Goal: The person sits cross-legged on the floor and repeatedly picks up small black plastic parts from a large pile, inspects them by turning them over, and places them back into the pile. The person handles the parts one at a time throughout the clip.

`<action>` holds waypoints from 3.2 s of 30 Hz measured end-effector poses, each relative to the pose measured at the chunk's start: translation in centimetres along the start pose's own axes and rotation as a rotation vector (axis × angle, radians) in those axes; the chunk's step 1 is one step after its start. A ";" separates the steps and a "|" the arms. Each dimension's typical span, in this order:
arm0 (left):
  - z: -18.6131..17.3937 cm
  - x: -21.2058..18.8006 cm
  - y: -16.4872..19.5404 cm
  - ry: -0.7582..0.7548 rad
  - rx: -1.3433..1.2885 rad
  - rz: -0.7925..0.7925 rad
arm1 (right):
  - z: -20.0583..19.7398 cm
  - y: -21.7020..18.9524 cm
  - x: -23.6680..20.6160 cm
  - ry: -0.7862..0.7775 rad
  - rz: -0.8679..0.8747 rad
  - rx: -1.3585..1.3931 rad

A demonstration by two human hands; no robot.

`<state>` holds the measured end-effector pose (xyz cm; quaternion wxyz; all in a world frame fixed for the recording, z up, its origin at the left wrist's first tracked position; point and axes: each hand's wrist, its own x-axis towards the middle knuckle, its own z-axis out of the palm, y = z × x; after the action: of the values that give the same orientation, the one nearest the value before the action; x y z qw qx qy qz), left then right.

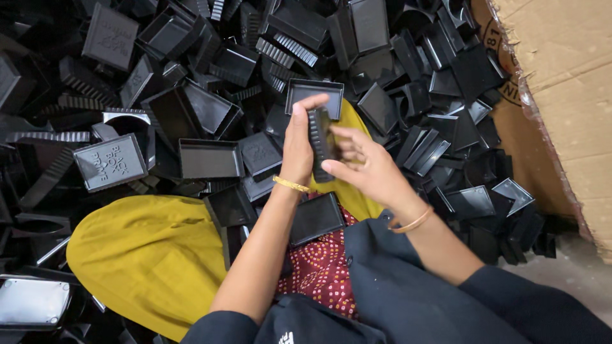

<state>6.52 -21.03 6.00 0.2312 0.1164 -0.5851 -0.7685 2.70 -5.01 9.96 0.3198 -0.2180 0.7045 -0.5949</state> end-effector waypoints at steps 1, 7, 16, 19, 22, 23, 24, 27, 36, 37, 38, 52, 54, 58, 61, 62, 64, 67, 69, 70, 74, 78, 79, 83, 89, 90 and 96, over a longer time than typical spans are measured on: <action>-0.4 0.0 0.4 -0.029 0.080 -0.010 | -0.6 0.0 0.0 -0.071 0.083 0.154; -1.7 0.3 2.2 0.209 0.653 0.329 | -0.5 0.7 -1.4 -0.108 0.009 -0.014; -1.5 0.5 1.9 0.088 0.719 0.217 | -2.7 -3.4 -0.6 0.109 -0.193 -0.447; -1.8 0.6 1.3 -0.165 1.041 0.319 | -12.1 -5.0 0.4 0.319 -0.443 0.439; -1.9 0.3 0.3 -0.441 1.321 0.098 | -17.5 -3.5 1.3 0.332 -0.545 0.748; -1.9 0.3 -0.1 -0.534 1.382 -0.042 | -18.5 -3.1 1.5 0.326 -0.571 0.675; -2.1 0.2 -0.4 -0.521 1.377 0.015 | -19.1 -2.8 1.8 0.323 -0.599 0.602; -2.3 0.4 -1.2 -0.496 1.367 0.175 | -17.4 -0.6 3.9 0.417 -0.527 -0.013; -3.6 0.6 0.0 -0.096 0.779 0.141 | -10.9 13.9 9.6 0.335 0.118 -1.118; -3.8 0.7 0.3 -0.048 0.665 0.125 | -11.4 14.0 9.2 0.325 0.034 -1.089; -4.0 0.8 0.7 0.000 0.553 0.108 | -11.7 13.7 8.8 0.313 -0.049 -1.058; -3.4 1.8 3.1 -0.007 -0.740 -0.282 | -2.5 -0.7 2.1 0.018 -0.092 0.165; -2.7 1.9 2.6 0.006 -0.658 -0.267 | -1.3 -1.4 2.3 0.014 -0.138 0.069; -1.3 1.7 1.4 -0.068 -0.443 -0.167 | 0.1 -1.4 2.9 0.089 -0.198 -0.157; -0.5 1.2 1.0 -0.123 -0.231 -0.081 | 0.4 -0.7 3.2 0.124 -0.184 -0.264; -0.3 1.1 1.0 -0.132 -0.145 -0.042 | 0.3 -0.5 3.1 0.131 -0.179 -0.290; 0.0 0.9 1.1 -0.145 -0.112 -0.007 | 0.2 -0.2 3.0 0.118 -0.195 -0.304; -0.2 1.2 1.5 -0.137 0.144 0.245 | -0.6 -0.2 2.8 -0.065 -0.045 0.048; -0.9 1.9 1.9 -0.122 0.334 0.286 | -1.2 -0.4 2.7 -0.222 0.105 0.293; -1.4 2.3 2.2 -0.116 0.401 0.207 | -1.5 -0.5 2.5 -0.289 0.176 0.358; -2.4 2.7 2.8 0.120 0.704 0.363 | -1.1 -1.6 1.3 -0.222 0.019 -0.205; -2.0 2.3 3.3 0.237 0.727 0.331 | 0.6 -3.0 0.4 0.066 -0.011 -0.569; -1.8 2.2 3.4 0.235 0.724 0.323 | 0.2 -3.3 0.6 0.061 -0.059 -0.578; -2.4 2.6 3.7 0.115 0.729 0.306 | -6.0 -3.0 2.8 0.026 -0.172 -0.702; -7.2 2.9 1.2 0.019 1.118 0.199 | -20.5 -1.8 3.4 0.289 -0.569 0.599; -7.7 2.8 0.2 -0.036 1.207 0.192 | -20.6 -2.1 3.0 0.316 -0.607 0.559; -8.3 2.8 -4.3 -0.237 1.524 0.109 | -7.3 -2.1 2.4 0.239 -0.340 -0.157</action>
<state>6.90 -28.47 -0.21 0.0606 0.1315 -0.9783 -0.1484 -4.33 -1.98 12.18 0.1111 -0.2860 0.7346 -0.6052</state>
